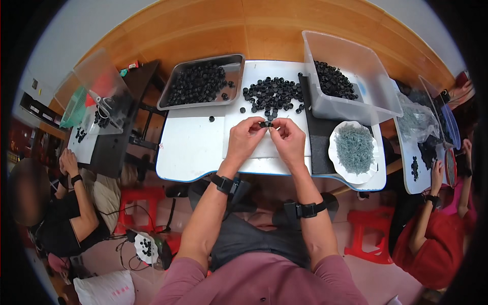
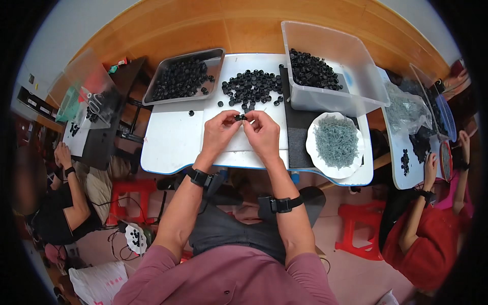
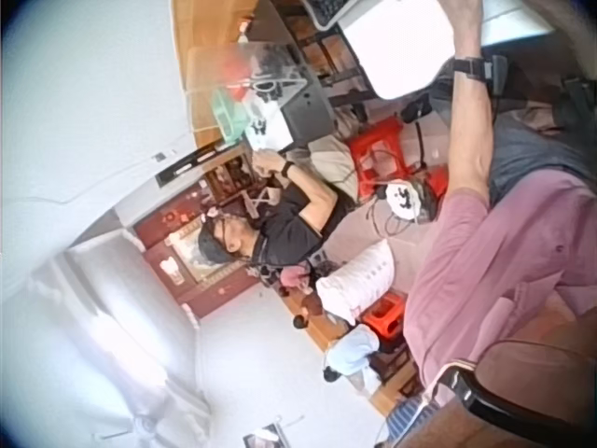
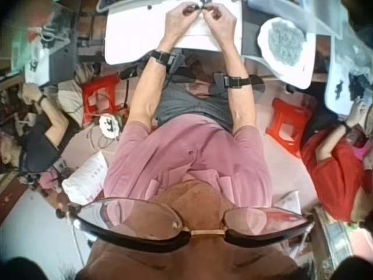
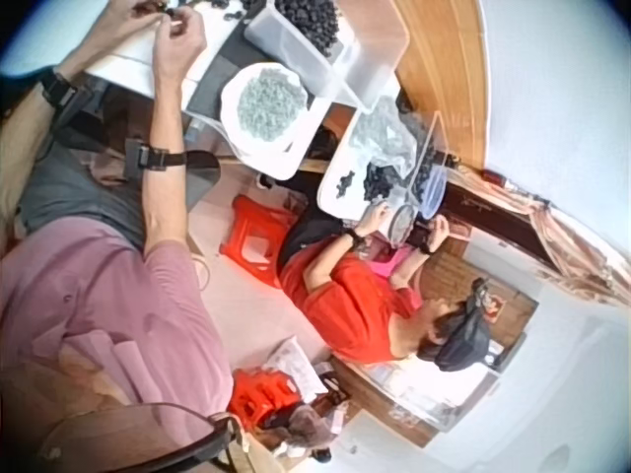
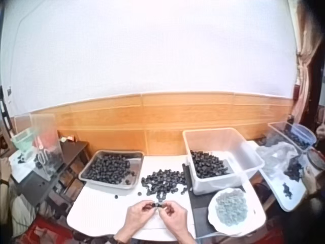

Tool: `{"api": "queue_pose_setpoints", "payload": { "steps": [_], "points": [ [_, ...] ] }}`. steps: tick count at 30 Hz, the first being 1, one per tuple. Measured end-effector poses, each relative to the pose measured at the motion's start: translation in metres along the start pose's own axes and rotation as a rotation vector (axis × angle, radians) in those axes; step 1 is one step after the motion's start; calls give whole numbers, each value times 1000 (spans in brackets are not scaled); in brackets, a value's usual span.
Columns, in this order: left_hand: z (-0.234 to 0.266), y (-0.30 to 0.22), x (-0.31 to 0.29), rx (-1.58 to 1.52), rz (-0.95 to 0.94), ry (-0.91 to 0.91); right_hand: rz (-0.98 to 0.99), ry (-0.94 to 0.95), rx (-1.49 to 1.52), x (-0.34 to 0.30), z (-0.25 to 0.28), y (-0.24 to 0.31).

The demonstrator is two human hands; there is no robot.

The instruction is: Sorting and assembling small black plastic components at a table.

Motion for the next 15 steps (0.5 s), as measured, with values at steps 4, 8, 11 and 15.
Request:
{"api": "queue_pose_setpoints", "payload": {
  "steps": [4,8,11,15],
  "points": [
    [0,1,0,-17,-8,43,42,-8,-55,0,0,1],
    [3,3,0,-104,73,75,42,-10,-58,0,0,0],
    [4,0,0,-143,111,80,21,-13,-60,0,1,-1],
    [5,1,0,-143,146,138,25,-6,-67,-1,0,0]
  ]
}}
Point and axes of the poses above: each hand's wrist, its own x-axis towards the middle knuckle, its own z-axis out of the back of the hand, y = z × x, the point moved 3 cm from there along x, towards the middle knuckle, and after that the axes turned 12 degrees about x, right-handed, at the moved point
